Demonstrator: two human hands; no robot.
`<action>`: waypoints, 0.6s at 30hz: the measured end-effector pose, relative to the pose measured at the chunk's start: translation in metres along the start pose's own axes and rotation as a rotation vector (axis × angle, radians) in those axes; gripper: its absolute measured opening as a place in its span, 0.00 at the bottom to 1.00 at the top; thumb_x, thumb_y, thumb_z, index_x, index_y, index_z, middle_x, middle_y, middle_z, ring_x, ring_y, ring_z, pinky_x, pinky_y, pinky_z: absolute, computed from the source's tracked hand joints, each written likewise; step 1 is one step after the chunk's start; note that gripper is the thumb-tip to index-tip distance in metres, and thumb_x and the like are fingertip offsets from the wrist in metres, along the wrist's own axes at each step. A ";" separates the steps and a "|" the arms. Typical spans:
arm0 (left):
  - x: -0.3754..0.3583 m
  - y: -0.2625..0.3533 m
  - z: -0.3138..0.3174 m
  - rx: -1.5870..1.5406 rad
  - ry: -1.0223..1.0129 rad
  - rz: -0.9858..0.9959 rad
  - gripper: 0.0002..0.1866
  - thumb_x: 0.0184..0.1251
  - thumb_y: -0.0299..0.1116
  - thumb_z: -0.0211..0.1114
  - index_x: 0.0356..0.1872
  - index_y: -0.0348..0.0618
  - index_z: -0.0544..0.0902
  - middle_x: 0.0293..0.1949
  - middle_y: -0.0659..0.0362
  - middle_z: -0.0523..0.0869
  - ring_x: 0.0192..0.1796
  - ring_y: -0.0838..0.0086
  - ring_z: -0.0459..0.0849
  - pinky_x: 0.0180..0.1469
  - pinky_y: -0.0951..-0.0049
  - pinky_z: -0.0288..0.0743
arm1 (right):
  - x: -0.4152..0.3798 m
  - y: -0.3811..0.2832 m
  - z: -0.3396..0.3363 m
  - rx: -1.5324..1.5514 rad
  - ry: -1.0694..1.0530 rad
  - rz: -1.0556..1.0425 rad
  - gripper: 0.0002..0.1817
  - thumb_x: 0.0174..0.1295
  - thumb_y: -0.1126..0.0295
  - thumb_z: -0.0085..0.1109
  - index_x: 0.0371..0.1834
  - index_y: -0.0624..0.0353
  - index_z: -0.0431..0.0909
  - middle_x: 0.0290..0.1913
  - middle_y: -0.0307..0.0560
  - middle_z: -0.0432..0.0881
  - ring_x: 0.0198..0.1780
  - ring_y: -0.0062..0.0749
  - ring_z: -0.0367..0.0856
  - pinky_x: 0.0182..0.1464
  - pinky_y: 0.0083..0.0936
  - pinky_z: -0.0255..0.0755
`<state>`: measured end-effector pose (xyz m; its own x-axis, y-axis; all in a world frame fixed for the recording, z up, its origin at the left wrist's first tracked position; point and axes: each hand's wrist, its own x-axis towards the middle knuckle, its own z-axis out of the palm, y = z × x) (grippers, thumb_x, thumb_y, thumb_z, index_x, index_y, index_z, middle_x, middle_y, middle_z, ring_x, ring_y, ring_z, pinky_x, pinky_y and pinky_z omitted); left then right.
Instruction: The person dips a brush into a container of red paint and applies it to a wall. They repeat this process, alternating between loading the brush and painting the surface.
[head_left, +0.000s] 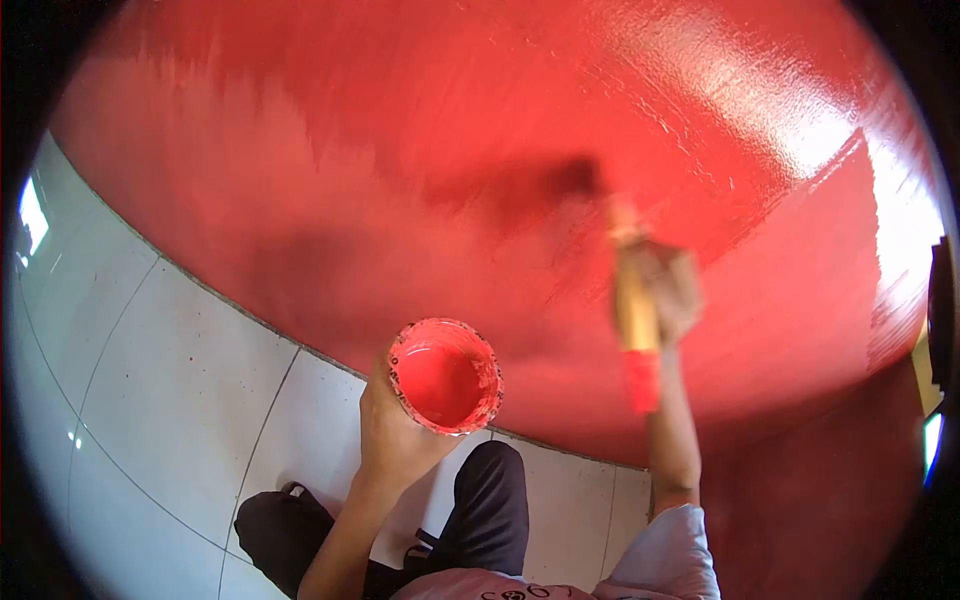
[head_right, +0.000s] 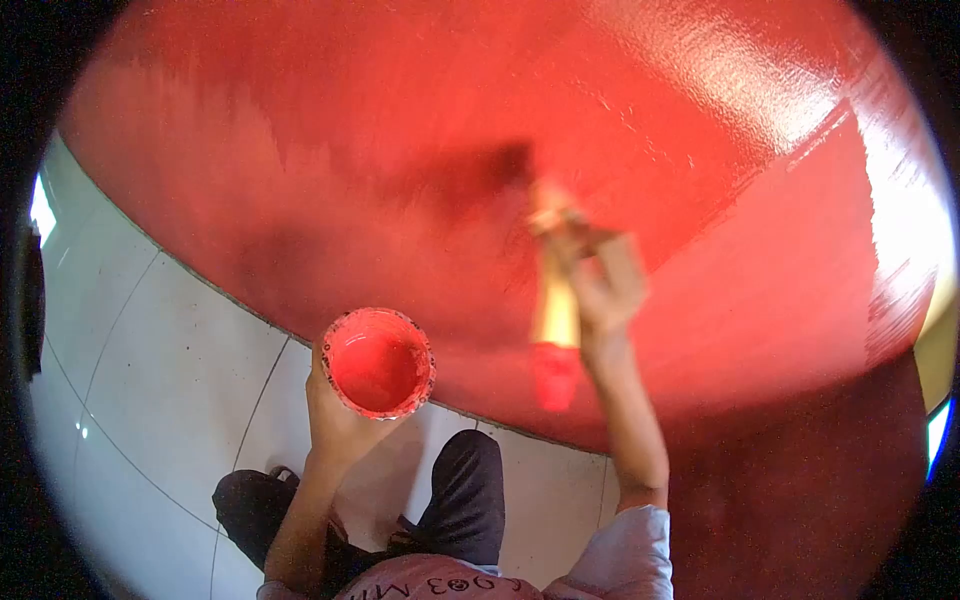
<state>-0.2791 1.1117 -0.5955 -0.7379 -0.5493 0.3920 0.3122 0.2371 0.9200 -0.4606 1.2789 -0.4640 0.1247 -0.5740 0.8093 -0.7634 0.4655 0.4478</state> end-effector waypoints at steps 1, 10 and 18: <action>0.001 -0.002 -0.002 -0.007 0.013 0.012 0.47 0.27 0.34 0.85 0.56 0.41 0.68 0.50 0.52 0.80 0.52 0.62 0.81 0.54 0.63 0.74 | -0.017 -0.017 0.008 0.035 -0.154 -0.045 0.20 0.47 0.77 0.65 0.46 0.50 0.83 0.39 0.42 0.82 0.36 0.32 0.81 0.31 0.26 0.77; 0.008 0.021 0.009 0.112 0.107 0.124 0.47 0.28 0.36 0.85 0.55 0.38 0.68 0.48 0.52 0.81 0.49 0.61 0.83 0.49 0.64 0.77 | -0.018 0.008 0.006 0.244 -0.111 0.218 0.14 0.49 0.81 0.64 0.40 0.56 0.82 0.30 0.45 0.82 0.28 0.34 0.78 0.31 0.26 0.75; -0.006 0.011 0.019 0.088 0.118 0.143 0.48 0.28 0.34 0.85 0.56 0.38 0.68 0.49 0.51 0.81 0.49 0.62 0.82 0.50 0.65 0.77 | -0.084 -0.037 0.019 0.412 -0.583 -0.014 0.21 0.47 0.76 0.63 0.48 0.48 0.82 0.40 0.41 0.82 0.39 0.34 0.81 0.35 0.28 0.77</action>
<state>-0.2830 1.1329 -0.5872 -0.6131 -0.5938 0.5211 0.3516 0.3856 0.8530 -0.4550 1.2974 -0.5562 -0.1354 -0.8985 0.4176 -0.9558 0.2294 0.1837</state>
